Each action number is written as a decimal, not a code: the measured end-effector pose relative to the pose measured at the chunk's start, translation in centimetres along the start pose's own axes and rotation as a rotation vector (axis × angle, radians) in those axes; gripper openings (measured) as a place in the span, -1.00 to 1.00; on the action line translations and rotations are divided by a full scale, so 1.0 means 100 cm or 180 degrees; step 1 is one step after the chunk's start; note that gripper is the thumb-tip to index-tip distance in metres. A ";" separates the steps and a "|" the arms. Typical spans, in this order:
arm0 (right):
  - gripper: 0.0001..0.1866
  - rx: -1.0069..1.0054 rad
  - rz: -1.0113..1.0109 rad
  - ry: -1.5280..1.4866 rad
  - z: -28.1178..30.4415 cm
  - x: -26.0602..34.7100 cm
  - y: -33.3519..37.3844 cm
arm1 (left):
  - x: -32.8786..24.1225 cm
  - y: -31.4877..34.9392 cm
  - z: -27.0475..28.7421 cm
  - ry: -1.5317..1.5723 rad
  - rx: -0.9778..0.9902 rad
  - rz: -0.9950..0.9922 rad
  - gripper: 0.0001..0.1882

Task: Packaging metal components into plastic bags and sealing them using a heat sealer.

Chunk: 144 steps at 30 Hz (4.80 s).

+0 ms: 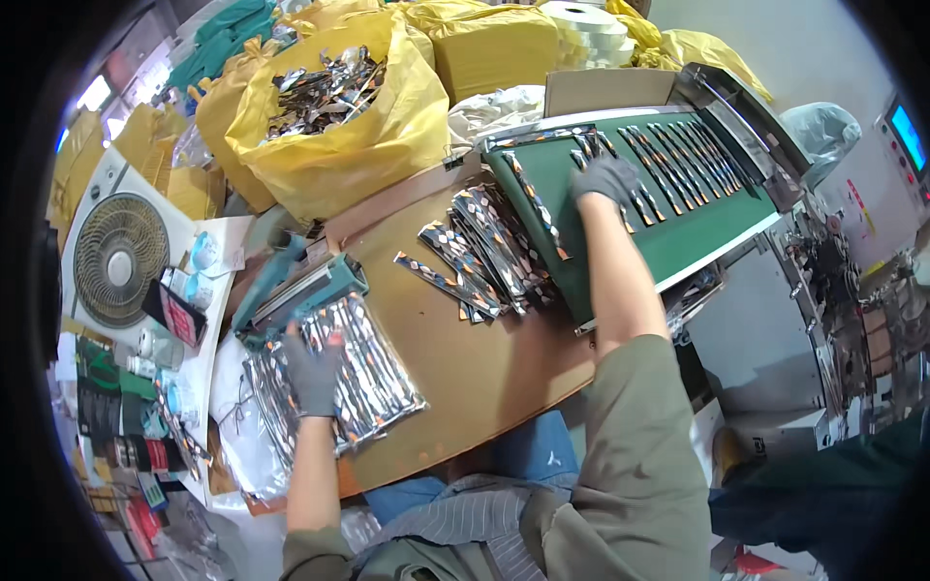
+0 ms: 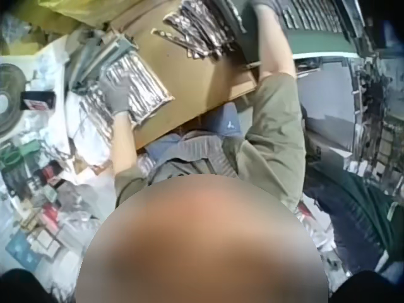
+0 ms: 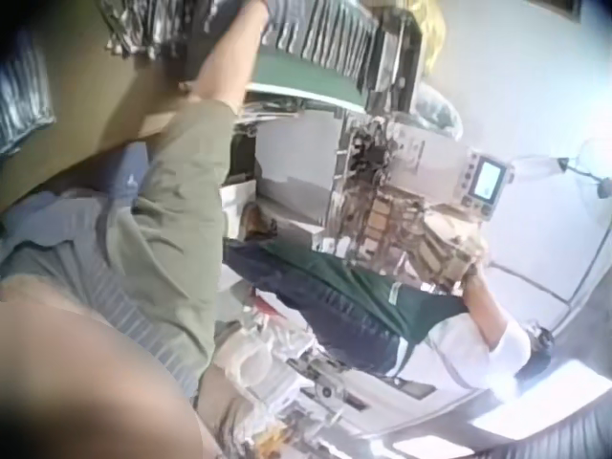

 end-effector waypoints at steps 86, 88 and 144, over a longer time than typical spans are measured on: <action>-0.47 0.4643 0.2320 -0.5541 0.195 0.655 0.454 | 0.144 0.216 0.195 0.4249 0.0701 0.3223 -0.75; -0.40 0.2802 0.3546 -0.4295 0.181 0.676 0.433 | 0.152 0.194 0.208 0.4334 0.0494 0.3348 -0.78; -0.66 -0.0359 0.2968 -0.1965 -0.001 0.432 0.157 | 0.379 0.035 0.196 -0.2393 0.0055 0.2538 -0.72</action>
Point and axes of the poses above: each hand's wrist, its own y-axis away from the middle knuckle, its own z-axis out of the back of the hand, x = y × z, the point moved 7 cm from there along -y, towards the middle knuckle, and after that the axes turned 13 degrees about z, right-handed, at the moved point
